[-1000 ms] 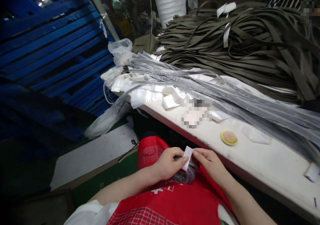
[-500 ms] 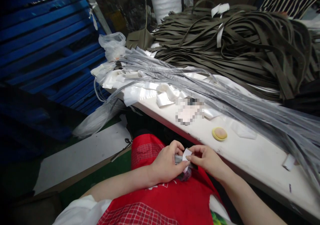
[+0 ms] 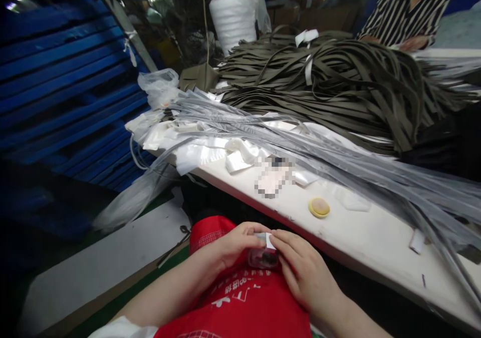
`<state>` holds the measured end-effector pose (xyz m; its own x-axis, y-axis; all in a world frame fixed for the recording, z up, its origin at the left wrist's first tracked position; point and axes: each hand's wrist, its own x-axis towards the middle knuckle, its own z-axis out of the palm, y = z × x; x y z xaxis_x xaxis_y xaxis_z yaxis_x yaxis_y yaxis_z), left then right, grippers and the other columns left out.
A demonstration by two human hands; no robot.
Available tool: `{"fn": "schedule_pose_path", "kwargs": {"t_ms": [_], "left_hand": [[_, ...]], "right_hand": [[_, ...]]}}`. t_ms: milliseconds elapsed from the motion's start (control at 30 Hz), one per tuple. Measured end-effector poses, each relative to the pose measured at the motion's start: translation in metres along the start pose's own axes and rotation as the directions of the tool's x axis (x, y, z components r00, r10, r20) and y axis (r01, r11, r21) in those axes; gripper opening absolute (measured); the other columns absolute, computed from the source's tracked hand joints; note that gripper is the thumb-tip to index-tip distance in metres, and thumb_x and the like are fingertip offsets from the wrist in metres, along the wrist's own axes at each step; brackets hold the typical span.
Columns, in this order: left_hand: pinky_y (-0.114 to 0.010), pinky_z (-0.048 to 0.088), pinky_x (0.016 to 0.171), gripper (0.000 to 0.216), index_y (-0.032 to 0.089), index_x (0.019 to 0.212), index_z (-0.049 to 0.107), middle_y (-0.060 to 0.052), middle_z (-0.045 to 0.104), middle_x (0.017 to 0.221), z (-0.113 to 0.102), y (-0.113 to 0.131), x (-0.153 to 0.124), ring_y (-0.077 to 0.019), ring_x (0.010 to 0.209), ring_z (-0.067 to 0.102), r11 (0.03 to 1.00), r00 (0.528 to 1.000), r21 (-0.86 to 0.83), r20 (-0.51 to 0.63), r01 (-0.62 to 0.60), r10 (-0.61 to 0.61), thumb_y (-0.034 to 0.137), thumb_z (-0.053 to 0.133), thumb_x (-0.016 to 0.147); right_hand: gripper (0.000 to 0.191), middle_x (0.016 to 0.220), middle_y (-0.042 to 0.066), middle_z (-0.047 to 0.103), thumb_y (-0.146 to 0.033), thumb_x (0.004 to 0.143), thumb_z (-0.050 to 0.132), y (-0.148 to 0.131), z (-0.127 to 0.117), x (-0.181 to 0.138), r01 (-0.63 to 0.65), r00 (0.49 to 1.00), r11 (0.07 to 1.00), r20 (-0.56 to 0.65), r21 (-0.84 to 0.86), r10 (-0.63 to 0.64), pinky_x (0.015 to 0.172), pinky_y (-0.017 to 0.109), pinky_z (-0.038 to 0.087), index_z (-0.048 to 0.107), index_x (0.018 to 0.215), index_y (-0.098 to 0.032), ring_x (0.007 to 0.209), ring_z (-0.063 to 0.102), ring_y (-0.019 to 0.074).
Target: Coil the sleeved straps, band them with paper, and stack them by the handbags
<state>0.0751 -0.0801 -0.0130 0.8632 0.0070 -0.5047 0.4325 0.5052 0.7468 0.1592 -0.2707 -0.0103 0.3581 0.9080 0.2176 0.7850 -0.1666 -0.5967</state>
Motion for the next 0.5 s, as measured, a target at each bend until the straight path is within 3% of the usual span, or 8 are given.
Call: {"fn": "schedule_pose_path", "kwargs": {"t_ms": [67,200,267,300,367,433,500], "left_hand": [[-0.024,0.043,0.063,0.047,0.008,0.089,0.071,-0.006,0.067,0.075,0.010,0.002,0.007,-0.0114,0.064,0.056,0.998,1.000,-0.068,0.008,0.000,0.001,0.039,0.083,0.056],[-0.021,0.042,0.059,0.052,0.009,0.095,0.069,-0.005,0.068,0.076,0.025,-0.002,0.020,-0.0106,0.060,0.057,0.999,0.999,0.033,0.047,-0.010,0.008,0.041,0.085,0.058],[-0.023,0.046,0.063,0.054,0.011,0.095,0.069,-0.008,0.071,0.083,0.026,-0.005,0.028,-0.0156,0.069,0.063,0.998,0.999,0.063,0.050,-0.023,0.020,0.044,0.086,0.057],[-0.025,0.048,0.069,0.053,0.012,0.097,0.069,-0.010,0.072,0.088,0.025,-0.007,0.032,-0.0184,0.075,0.065,0.997,0.998,0.072,0.067,-0.023,0.018,0.044,0.086,0.058],[-0.028,0.050,0.075,0.053,0.012,0.099,0.069,-0.012,0.073,0.093,0.025,-0.010,0.038,-0.0225,0.083,0.067,0.998,0.997,0.063,0.080,-0.003,-0.003,0.045,0.085,0.060],[-0.032,0.051,0.078,0.056,0.013,0.100,0.069,-0.014,0.073,0.095,0.026,-0.013,0.039,-0.0257,0.085,0.068,0.998,0.995,0.053,0.094,0.035,-0.040,0.047,0.085,0.059],[-0.035,0.052,0.079,0.059,0.013,0.100,0.069,-0.015,0.072,0.096,0.028,-0.016,0.039,-0.0285,0.087,0.068,0.997,0.993,0.048,0.099,0.066,-0.071,0.049,0.086,0.056]], "right_hand": [[0.048,0.135,0.010,0.057,-0.012,0.090,0.049,-0.001,-0.003,-0.004,0.005,0.999,0.998,-0.038,-0.064,-0.008,0.102,0.044,0.049,0.051,0.136,-0.025,0.124,0.054,0.0250],[0.047,0.132,0.008,0.060,-0.013,0.088,0.051,0.001,-0.031,-0.022,-0.077,0.990,0.985,-0.131,-0.155,0.057,0.103,0.043,0.047,0.053,0.133,-0.026,0.123,0.055,0.0238],[0.040,0.124,0.009,0.065,-0.017,0.089,0.053,0.012,-0.059,-0.044,-0.239,0.938,0.947,-0.304,-0.214,0.168,0.100,0.042,0.049,0.056,0.128,-0.025,0.116,0.058,0.0239],[0.036,0.120,0.009,0.067,-0.020,0.089,0.053,0.020,-0.076,-0.060,-0.352,0.875,0.904,-0.427,-0.243,0.226,0.098,0.041,0.049,0.058,0.124,-0.024,0.112,0.060,0.0244],[0.028,0.112,0.011,0.069,-0.027,0.089,0.053,0.039,-0.116,-0.102,-0.608,0.662,0.756,-0.680,-0.242,0.314,0.098,0.043,0.047,0.063,0.115,-0.021,0.107,0.062,0.0265],[0.029,0.112,0.014,0.068,-0.035,0.087,0.052,0.058,-0.156,-0.150,-0.829,0.358,0.550,-0.851,-0.101,0.384,0.101,0.046,0.041,0.066,0.107,-0.019,0.110,0.060,0.0304],[0.032,0.116,0.016,0.066,-0.041,0.082,0.052,0.075,-0.186,-0.194,-0.924,0.034,0.346,-0.866,0.163,0.499,0.103,0.051,0.035,0.069,0.098,-0.019,0.116,0.054,0.0358]]}}
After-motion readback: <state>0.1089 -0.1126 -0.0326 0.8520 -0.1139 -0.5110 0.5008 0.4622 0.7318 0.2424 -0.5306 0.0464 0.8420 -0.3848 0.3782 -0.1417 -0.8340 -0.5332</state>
